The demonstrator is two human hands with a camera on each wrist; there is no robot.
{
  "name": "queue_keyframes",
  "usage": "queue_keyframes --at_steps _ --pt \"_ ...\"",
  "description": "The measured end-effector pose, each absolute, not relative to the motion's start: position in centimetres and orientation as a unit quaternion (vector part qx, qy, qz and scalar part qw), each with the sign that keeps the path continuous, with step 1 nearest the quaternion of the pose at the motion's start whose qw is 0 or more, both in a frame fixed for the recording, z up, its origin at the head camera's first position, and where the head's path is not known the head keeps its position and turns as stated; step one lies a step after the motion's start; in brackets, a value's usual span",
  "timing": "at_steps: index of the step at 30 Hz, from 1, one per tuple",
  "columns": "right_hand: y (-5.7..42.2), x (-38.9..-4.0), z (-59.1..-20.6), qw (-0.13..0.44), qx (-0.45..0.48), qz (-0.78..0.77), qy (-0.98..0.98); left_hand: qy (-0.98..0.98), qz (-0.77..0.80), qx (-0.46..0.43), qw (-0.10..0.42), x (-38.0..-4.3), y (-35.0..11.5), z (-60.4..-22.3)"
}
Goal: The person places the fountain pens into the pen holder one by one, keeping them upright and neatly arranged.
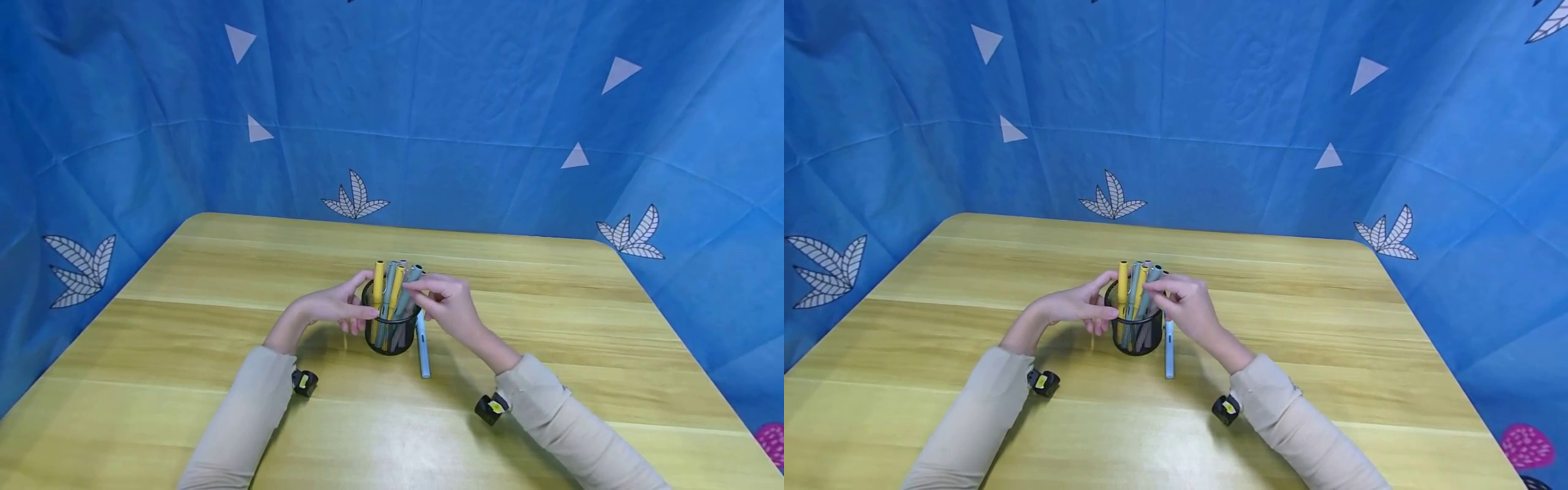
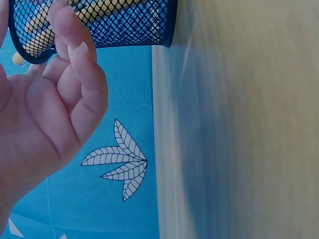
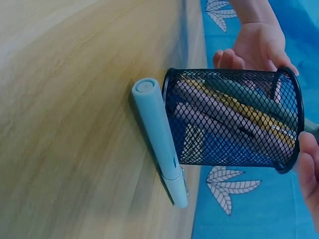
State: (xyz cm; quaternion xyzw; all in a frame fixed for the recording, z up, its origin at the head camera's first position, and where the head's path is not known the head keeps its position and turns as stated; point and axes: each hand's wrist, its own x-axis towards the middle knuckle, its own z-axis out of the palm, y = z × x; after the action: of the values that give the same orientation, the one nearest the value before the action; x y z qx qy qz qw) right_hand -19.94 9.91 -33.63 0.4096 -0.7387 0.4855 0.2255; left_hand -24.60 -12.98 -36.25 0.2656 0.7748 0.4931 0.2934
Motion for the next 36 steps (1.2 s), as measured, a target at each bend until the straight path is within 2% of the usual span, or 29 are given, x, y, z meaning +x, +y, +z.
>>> queue_keyframes --at_steps 4,10,19,36 --pt "9.9 -20.3 -34.0 0.226 0.431 0.463 -0.741 0.773 0.494 0.268 0.294 -24.6 -13.0 -36.3" --pt "10.1 -22.2 -35.9 0.269 0.425 0.393 -0.770 0.769 0.499 0.269 0.296 -24.6 -13.0 -36.2" --pt "9.7 -22.4 -35.7 0.277 0.419 0.354 -0.789 0.769 0.500 0.263 0.298 -24.6 -13.0 -36.2" --pt "10.1 -21.8 -35.0 0.262 0.329 0.483 -0.768 0.775 0.495 0.258 0.297 -24.5 -13.1 -36.3"
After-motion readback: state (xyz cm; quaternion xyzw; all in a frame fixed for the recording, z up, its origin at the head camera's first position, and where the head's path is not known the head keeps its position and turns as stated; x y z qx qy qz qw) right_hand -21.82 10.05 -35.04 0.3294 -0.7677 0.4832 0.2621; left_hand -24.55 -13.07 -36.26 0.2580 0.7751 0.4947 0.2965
